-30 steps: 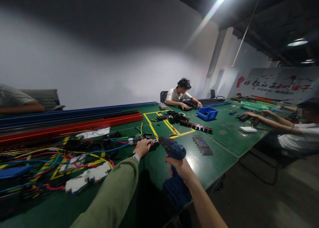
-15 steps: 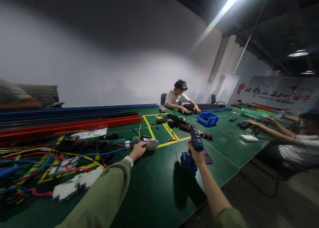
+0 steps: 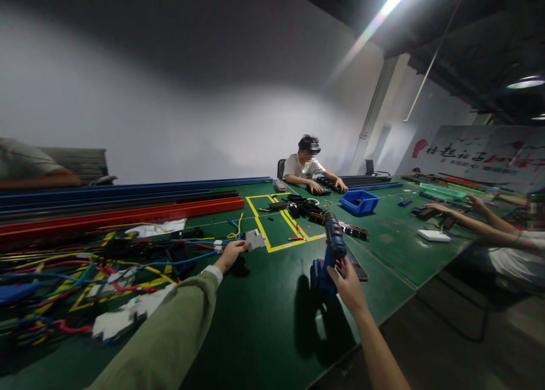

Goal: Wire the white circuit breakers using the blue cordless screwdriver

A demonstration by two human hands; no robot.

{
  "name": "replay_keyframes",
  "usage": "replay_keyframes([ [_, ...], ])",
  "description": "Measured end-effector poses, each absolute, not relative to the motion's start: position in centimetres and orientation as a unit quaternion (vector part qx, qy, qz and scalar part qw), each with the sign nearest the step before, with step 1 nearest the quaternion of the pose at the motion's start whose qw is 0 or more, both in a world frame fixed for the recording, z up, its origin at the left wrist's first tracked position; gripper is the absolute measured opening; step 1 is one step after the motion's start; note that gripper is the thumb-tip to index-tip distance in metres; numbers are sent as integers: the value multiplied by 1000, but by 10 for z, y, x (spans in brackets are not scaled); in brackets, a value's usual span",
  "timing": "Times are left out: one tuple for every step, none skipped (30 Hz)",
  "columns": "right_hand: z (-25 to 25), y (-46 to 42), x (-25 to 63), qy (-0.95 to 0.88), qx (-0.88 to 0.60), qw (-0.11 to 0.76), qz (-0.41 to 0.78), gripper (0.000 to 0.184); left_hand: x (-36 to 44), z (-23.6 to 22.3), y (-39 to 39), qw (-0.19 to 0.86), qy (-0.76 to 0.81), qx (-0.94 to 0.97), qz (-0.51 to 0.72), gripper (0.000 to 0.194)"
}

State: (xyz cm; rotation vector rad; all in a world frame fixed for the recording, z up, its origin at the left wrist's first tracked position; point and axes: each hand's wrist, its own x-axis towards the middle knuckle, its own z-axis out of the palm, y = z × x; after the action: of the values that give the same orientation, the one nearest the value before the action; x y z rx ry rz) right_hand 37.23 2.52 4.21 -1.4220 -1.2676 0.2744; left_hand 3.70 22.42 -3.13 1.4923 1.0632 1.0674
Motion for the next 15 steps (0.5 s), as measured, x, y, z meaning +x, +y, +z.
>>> replay_keyframes([
  [37, 12, 368, -535, -603, 587, 70, 52, 36, -34, 227, 492, 431, 617, 437, 54],
  [34, -1, 362, -523, -599, 606, 5, 47, 34, -37, 229, 495, 427, 617, 438, 53],
  [32, -12, 354, -516, -585, 623, -60, 40, 33, -40, 230, 497, 423, 617, 440, 52],
  [31, -20, 345, -517, -566, 633, -111, 34, 32, -42, 232, 499, 420, 617, 441, 51],
  [33, -24, 335, -549, -535, 628, -137, 29, 31, -44, 232, 498, 420, 618, 441, 50],
  [36, -21, 324, -603, -505, 603, -134, 26, 31, -44, 233, 496, 422, 619, 439, 48],
  [41, -13, 314, -666, -480, 560, -114, 25, 31, -45, 232, 492, 426, 620, 438, 48],
  [45, 2, 305, -715, -472, 508, -88, 26, 31, -44, 232, 489, 431, 620, 437, 47],
  [49, 21, 297, -740, -484, 462, -68, 28, 31, -43, 231, 485, 435, 620, 437, 47],
  [51, 44, 291, -743, -511, 428, -55, 32, 31, -42, 230, 484, 438, 619, 437, 47],
  [51, 69, 286, -731, -552, 397, -46, 35, 32, -40, 228, 483, 440, 618, 437, 47],
  [49, 93, 284, -714, -601, 357, -38, 38, 32, -38, 227, 483, 441, 618, 436, 47],
  [45, 116, 283, -697, -650, 301, -24, 42, 33, -36, 226, 482, 443, 619, 434, 48],
  [40, 136, 283, -676, -697, 240, -6, 47, 33, -34, 224, 481, 446, 620, 430, 49],
  [34, 153, 285, -652, -735, 187, 15, 52, 33, -33, 223, 481, 447, 622, 427, 50],
])
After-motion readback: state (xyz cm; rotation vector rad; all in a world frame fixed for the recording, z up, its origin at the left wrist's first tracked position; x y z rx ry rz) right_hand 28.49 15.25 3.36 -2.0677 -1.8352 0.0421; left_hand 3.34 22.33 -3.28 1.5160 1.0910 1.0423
